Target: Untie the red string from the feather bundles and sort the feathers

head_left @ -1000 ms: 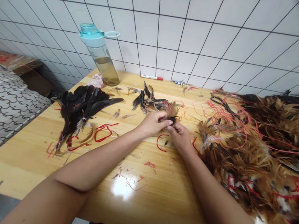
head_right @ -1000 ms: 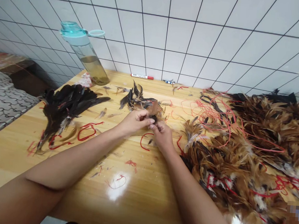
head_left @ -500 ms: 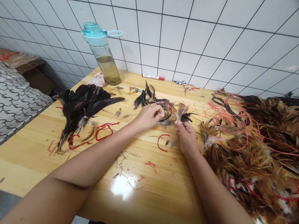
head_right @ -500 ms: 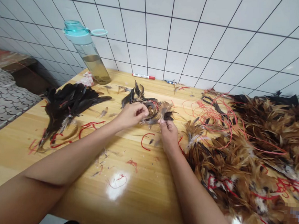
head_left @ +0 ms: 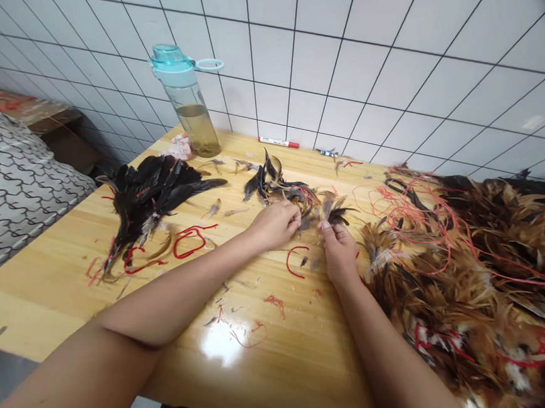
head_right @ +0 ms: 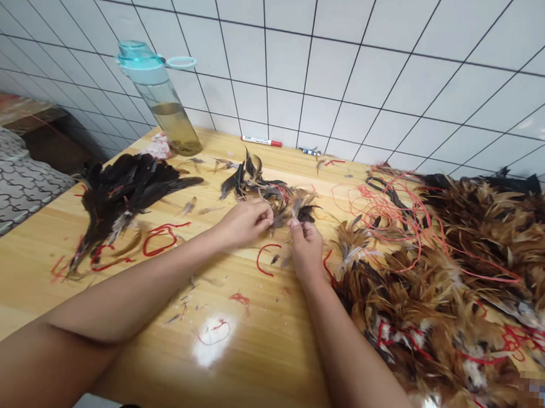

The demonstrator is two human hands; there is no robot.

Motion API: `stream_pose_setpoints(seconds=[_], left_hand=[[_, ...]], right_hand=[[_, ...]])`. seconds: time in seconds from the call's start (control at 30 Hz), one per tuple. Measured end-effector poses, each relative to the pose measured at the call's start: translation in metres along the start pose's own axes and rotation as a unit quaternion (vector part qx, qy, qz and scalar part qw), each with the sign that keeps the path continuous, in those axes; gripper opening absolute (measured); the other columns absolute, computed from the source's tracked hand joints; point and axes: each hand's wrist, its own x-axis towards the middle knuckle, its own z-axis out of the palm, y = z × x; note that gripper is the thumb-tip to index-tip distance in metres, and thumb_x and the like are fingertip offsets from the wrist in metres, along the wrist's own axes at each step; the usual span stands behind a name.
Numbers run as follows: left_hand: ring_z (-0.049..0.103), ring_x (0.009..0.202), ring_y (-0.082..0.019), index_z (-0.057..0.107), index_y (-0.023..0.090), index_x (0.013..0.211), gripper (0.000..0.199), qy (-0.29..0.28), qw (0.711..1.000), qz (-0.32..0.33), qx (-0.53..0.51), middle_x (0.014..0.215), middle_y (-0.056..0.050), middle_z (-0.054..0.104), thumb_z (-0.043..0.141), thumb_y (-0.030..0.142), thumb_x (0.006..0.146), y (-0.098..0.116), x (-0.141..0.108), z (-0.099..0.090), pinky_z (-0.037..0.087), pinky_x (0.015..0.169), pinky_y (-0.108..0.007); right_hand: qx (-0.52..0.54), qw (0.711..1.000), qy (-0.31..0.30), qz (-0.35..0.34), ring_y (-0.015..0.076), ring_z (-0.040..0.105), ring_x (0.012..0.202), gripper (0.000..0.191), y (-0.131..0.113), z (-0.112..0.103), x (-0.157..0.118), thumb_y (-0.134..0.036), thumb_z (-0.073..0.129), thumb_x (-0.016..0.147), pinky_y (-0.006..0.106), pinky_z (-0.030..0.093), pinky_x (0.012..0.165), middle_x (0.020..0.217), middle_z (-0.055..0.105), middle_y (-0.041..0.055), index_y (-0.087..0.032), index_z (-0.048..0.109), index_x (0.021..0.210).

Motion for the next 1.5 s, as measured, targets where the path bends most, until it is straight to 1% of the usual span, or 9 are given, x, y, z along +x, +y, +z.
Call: stream_pose_setpoints(seconds=[0.13,0.27,0.4,0.53,0.67,0.9,1.1,1.3,1.5], left_hand=[[0.049,0.063,-0.012,0.058,0.017,0.074,0.009,0.018,0.985,-0.080,-0.149,0.068,0.001,0.059,0.057,0.023,0.079,0.000,0.004,-0.008,0.036,0.062,-0.025],[0.050,0.060,-0.010,0.057,0.015,0.076,0.012,0.004,0.929,-0.151,-0.338,0.066,0.002,0.058,0.061,0.027,0.076,0.008,0.005,-0.010,0.037,0.060,-0.022],[0.050,0.057,-0.007,0.054,0.014,0.075,0.013,-0.004,0.885,-0.161,-0.436,0.063,0.003,0.057,0.065,0.023,0.074,0.014,0.004,-0.006,0.039,0.060,-0.021],[0.051,0.057,-0.006,0.055,0.014,0.083,0.017,-0.017,0.865,-0.166,-0.473,0.064,0.003,0.058,0.067,0.019,0.073,0.015,0.003,0.001,0.039,0.059,-0.019],[0.052,0.060,-0.006,0.057,0.012,0.093,0.024,-0.038,0.859,-0.175,-0.479,0.071,0.002,0.061,0.068,0.015,0.072,0.015,0.002,0.004,0.041,0.062,-0.020],[0.047,0.058,-0.006,0.057,0.013,0.080,0.019,-0.063,0.887,-0.137,-0.437,0.066,0.004,0.054,0.070,0.022,0.070,0.011,0.003,0.010,0.036,0.058,-0.020],[0.044,0.058,-0.007,0.055,0.015,0.078,0.017,-0.025,0.908,-0.114,-0.402,0.066,0.004,0.051,0.066,0.026,0.071,0.006,0.003,0.011,0.034,0.057,-0.020],[0.041,0.057,-0.006,0.053,0.015,0.075,0.021,-0.017,0.871,-0.124,-0.476,0.063,0.005,0.047,0.068,0.028,0.069,0.012,0.001,0.013,0.031,0.057,-0.020],[0.044,0.059,-0.006,0.053,0.015,0.071,0.029,-0.013,0.833,-0.150,-0.532,0.064,0.004,0.051,0.077,0.029,0.062,0.012,0.001,0.012,0.033,0.059,-0.020]], right_hand=[[0.020,0.999,0.012,0.033,0.0134,0.050,0.061,0.031,-0.005,0.001,-0.001,-0.050,0.056,0.080,0.026,0.040,0.058,0.062,0.053,-0.0025,-0.019,0.062,0.078],[0.029,0.999,0.011,0.030,0.0146,0.054,0.065,0.030,-0.005,0.002,0.000,-0.047,0.057,0.079,0.028,0.043,0.063,0.064,0.058,-0.0010,-0.019,0.063,0.076],[0.045,0.999,0.009,0.022,0.0168,0.060,0.073,0.030,0.000,0.004,0.002,-0.047,0.059,0.076,0.031,0.047,0.072,0.073,0.067,0.0020,-0.018,0.066,0.077],[0.059,0.998,0.001,0.029,0.0182,0.063,0.079,0.030,0.002,0.006,0.002,-0.046,0.062,0.074,0.033,0.048,0.080,0.081,0.073,0.0046,-0.017,0.070,0.078],[0.065,0.997,0.000,0.033,0.0189,0.063,0.078,0.029,0.000,0.008,0.001,-0.045,0.064,0.073,0.034,0.048,0.080,0.082,0.074,0.0045,-0.018,0.070,0.078],[0.047,0.999,0.013,0.022,0.0169,0.058,0.070,0.028,0.001,0.010,0.000,-0.045,0.063,0.072,0.032,0.047,0.071,0.073,0.069,0.0025,-0.018,0.066,0.075],[0.046,0.999,0.008,0.025,0.0177,0.057,0.071,0.026,-0.001,0.009,0.000,-0.043,0.064,0.070,0.032,0.047,0.071,0.072,0.068,0.0027,-0.017,0.066,0.073],[0.053,0.998,-0.014,0.028,0.0158,0.055,0.068,0.024,-0.002,0.008,0.001,-0.041,0.067,0.068,0.032,0.046,0.070,0.069,0.066,0.0007,-0.017,0.064,0.069],[0.094,0.994,-0.034,0.041,0.0164,0.057,0.070,0.025,0.002,0.007,0.003,-0.042,0.070,0.067,0.033,0.048,0.073,0.072,0.067,0.0013,-0.018,0.063,0.070]])
